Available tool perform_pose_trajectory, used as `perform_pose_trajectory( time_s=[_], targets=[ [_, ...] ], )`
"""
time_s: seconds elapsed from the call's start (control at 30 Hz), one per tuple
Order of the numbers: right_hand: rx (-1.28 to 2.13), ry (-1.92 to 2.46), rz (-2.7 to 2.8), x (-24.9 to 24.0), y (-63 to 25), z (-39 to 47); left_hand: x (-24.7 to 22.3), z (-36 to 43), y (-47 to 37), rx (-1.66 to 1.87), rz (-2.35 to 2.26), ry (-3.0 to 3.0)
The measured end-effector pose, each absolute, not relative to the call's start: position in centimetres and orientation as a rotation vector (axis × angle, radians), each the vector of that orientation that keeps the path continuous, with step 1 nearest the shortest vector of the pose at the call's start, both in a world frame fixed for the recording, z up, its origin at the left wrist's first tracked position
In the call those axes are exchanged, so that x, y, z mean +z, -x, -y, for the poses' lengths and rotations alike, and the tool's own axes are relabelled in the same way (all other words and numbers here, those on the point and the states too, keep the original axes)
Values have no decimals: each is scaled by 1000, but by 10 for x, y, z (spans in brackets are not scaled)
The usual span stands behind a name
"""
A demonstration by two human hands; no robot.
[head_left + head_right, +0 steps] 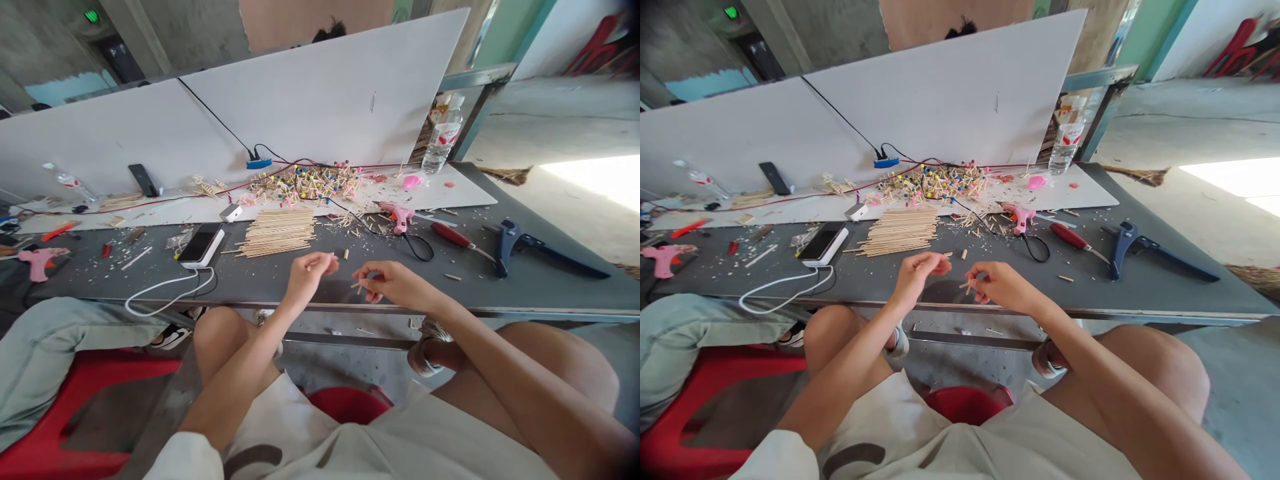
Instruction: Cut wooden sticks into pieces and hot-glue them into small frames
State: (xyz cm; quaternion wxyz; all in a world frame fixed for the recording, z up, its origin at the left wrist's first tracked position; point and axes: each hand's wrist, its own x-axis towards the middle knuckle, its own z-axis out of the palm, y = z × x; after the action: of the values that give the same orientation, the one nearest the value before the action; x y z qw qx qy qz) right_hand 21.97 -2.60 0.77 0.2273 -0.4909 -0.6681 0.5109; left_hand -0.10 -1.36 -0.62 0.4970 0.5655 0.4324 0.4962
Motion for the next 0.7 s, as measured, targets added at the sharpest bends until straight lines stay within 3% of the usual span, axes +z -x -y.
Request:
perform_pose_trajectory(
  time_s=[0.17, 0.7],
  targets=[
    [1271, 1319, 1842, 12, -212, 24, -9, 28, -10, 922, -1034, -1585],
    [1271, 1207, 1798, -1, -210, 19, -19, 24, -13, 919, -1072, -1685]
  ],
)
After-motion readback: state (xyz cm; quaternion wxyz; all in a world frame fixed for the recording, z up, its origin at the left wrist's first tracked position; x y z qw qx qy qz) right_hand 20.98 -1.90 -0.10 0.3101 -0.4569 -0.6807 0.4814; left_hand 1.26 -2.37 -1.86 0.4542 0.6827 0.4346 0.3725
